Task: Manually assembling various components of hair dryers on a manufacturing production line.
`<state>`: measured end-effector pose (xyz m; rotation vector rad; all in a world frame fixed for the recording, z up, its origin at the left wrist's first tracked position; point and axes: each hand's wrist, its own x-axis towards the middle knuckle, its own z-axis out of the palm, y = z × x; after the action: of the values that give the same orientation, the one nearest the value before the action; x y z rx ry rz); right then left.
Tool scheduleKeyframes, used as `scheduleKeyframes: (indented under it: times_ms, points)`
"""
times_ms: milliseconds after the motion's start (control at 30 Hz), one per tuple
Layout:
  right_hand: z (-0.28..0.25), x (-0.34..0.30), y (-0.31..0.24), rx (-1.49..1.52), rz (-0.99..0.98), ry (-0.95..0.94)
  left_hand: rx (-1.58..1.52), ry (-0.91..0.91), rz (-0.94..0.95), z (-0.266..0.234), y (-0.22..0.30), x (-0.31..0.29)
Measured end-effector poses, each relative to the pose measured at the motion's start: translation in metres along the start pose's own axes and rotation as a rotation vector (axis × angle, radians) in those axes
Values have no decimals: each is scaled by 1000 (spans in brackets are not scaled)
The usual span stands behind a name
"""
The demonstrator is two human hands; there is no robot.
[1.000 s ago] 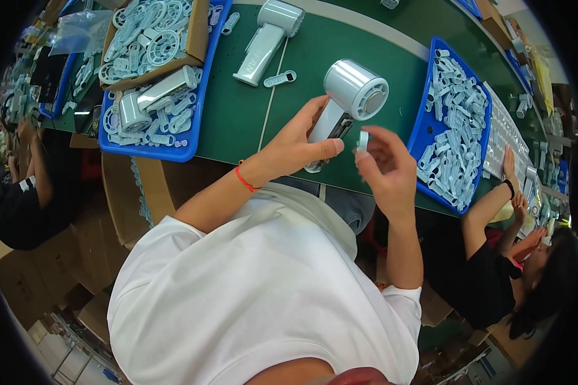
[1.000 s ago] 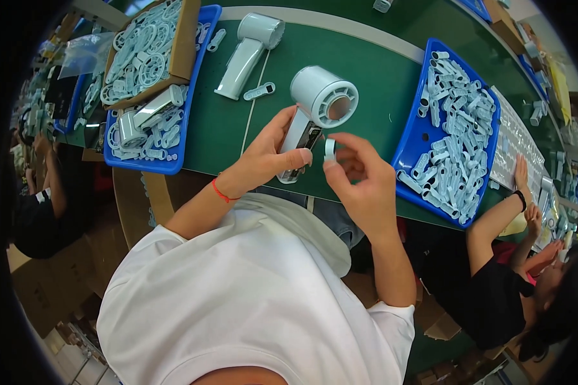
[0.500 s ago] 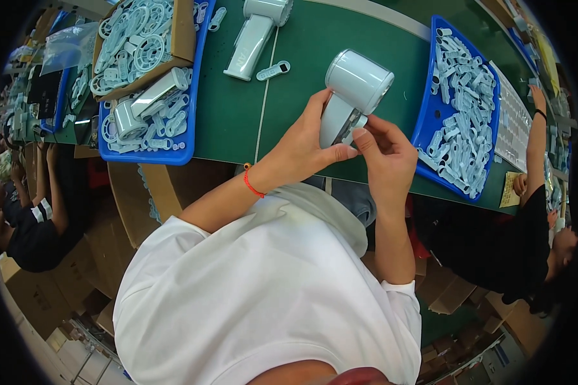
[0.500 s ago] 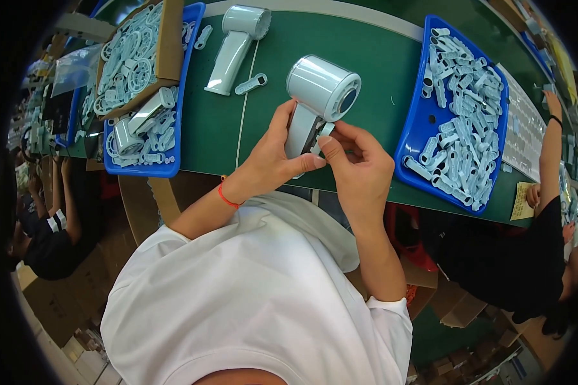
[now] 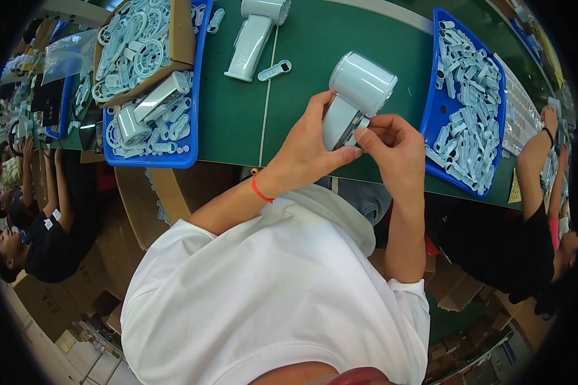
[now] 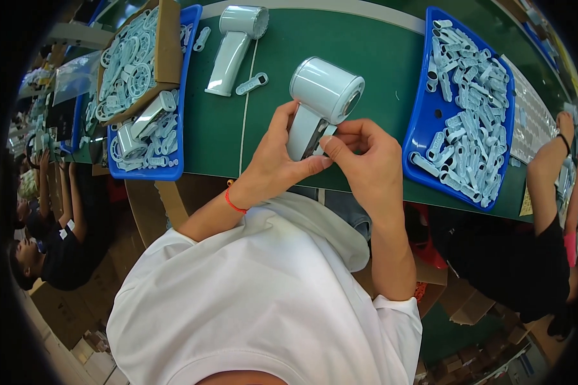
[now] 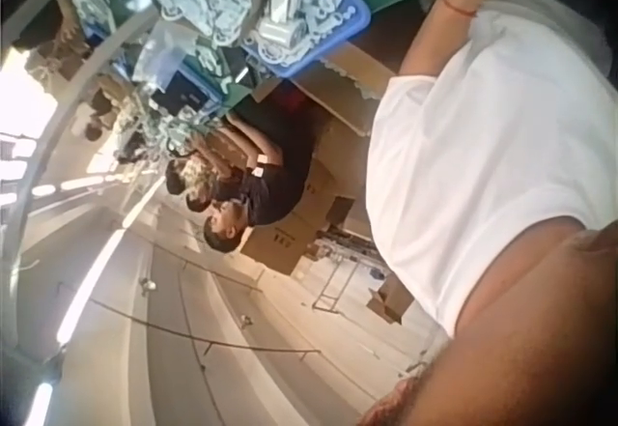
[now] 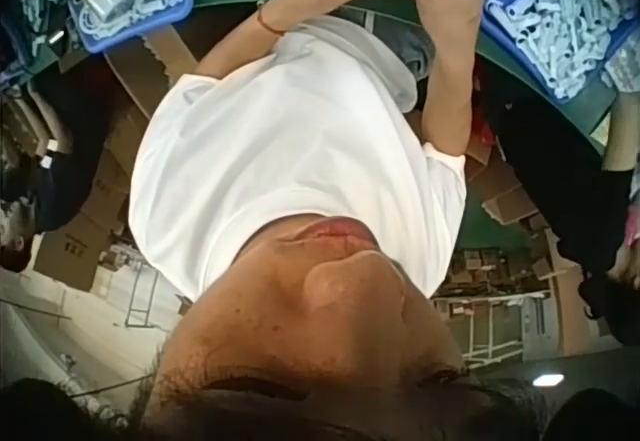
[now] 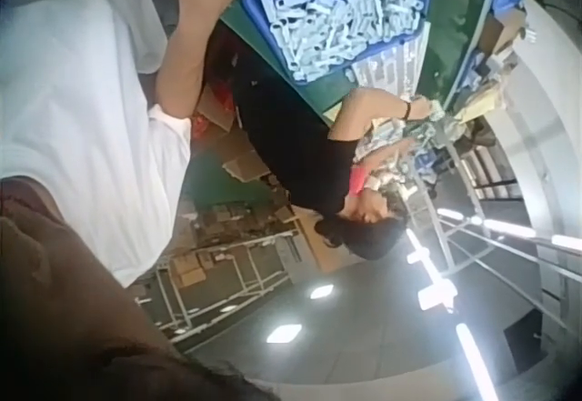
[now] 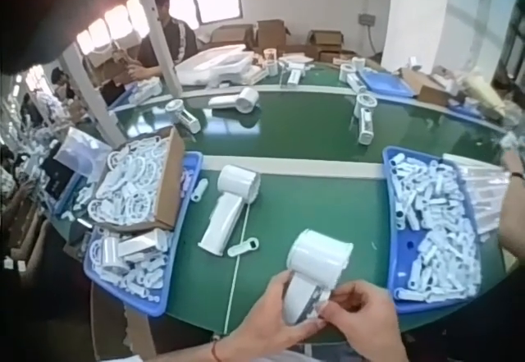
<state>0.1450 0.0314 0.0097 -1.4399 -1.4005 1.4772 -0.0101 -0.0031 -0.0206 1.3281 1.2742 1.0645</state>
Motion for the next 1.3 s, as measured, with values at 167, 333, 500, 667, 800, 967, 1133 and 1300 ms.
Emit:
scheduleKeyframes:
  times_ms: [167, 333, 500, 667, 800, 967, 1133, 1300]
  points:
    - [1, 1, 1, 27, 27, 17, 45, -7, 57, 3, -3, 0]
    - [10, 1, 10, 217, 14, -14, -140, -125, -122, -1, 8, 5]
    - [7, -3, 26, 559, -15, -157, -159, -216, -138, -4, 15, 5]
    - [4, 3, 34, 678, 17, -204, -143, -178, -70, 2, 2, 7]
    - [23, 0, 30, 449, -240, -83, 88, -119, 281, 9, -5, 8]
    - [12, 9, 20, 385, -502, -43, 78, 339, 367, -12, -11, 5]
    - [22, 24, 27, 97, -506, 46, 368, -10, 307, -29, -15, 0]
    - [18, 33, 21, -111, -985, 175, 337, 11, 385, -24, -12, -7]
